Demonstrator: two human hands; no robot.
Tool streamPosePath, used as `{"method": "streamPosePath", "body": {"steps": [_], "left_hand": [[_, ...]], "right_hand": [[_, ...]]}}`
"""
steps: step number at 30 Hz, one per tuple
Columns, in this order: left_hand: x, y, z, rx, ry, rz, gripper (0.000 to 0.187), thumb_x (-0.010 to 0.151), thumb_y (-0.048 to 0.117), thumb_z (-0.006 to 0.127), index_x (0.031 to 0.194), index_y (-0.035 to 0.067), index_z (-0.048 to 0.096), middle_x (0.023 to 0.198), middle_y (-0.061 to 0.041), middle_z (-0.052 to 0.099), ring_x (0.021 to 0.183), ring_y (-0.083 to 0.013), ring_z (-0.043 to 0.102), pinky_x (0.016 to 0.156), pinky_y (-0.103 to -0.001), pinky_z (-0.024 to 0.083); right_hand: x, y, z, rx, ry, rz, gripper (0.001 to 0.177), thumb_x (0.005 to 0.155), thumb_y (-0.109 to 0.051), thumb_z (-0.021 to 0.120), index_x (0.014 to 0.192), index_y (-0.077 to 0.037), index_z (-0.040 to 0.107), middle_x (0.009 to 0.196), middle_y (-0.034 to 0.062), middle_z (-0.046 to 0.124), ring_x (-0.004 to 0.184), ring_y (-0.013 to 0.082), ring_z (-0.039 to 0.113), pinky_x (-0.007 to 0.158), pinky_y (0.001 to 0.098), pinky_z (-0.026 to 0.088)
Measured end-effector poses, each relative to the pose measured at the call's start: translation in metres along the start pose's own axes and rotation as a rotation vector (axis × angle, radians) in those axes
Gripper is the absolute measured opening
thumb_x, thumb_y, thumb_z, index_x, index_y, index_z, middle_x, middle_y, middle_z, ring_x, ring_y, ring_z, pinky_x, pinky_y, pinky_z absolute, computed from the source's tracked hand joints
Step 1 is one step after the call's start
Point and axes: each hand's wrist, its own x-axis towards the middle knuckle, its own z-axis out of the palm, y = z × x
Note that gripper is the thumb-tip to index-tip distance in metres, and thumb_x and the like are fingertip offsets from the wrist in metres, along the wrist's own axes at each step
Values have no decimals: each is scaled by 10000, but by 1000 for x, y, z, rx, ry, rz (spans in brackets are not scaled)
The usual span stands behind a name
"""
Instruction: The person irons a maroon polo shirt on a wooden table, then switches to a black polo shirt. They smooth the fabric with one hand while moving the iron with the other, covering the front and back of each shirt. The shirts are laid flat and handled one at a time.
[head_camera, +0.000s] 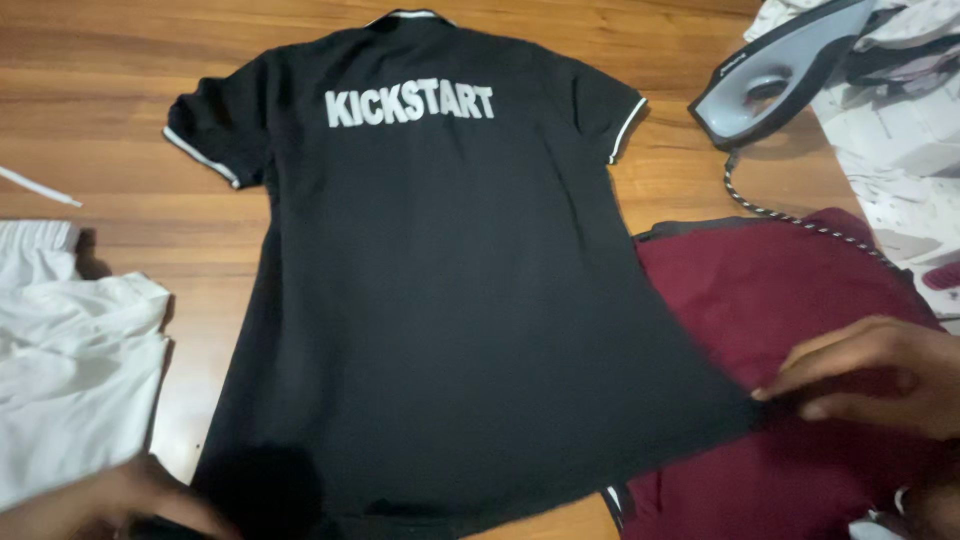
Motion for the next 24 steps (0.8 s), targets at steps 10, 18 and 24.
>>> {"method": "streamPosePath", "body": {"steps": [10,18,24], "left_hand": [[68,30,-102,642,974,-467,766,880,556,632,1483,103,504,1394,-203,622,1314,-337,596,1084,-488,468],[112,-51,-225,1083,1415,-290,651,1111,534,464,1572,74,464,1608,-222,428,1460,-458,379,1134,-670,271],[72,-92,-276,949,1386,-478,704,1019,624,494,1584,213,407,1659,-141,318,1514,-379,249,1180,-702,110]], "right_hand": [[152,-9,-72,-257,868,31,407,1048,-290,563,1378,-61,626,1303,138,702,1203,256,657,1030,378,486],[291,124,-131,-361,885,254,672,1065,-407,539,1555,12,349,1574,255,359,1460,398,334,1175,479,297],[274,206,-200,-466,552,585,862,900,-277,633,1647,-133,228,1700,257,69,1553,425,119,1259,454,200]]}}
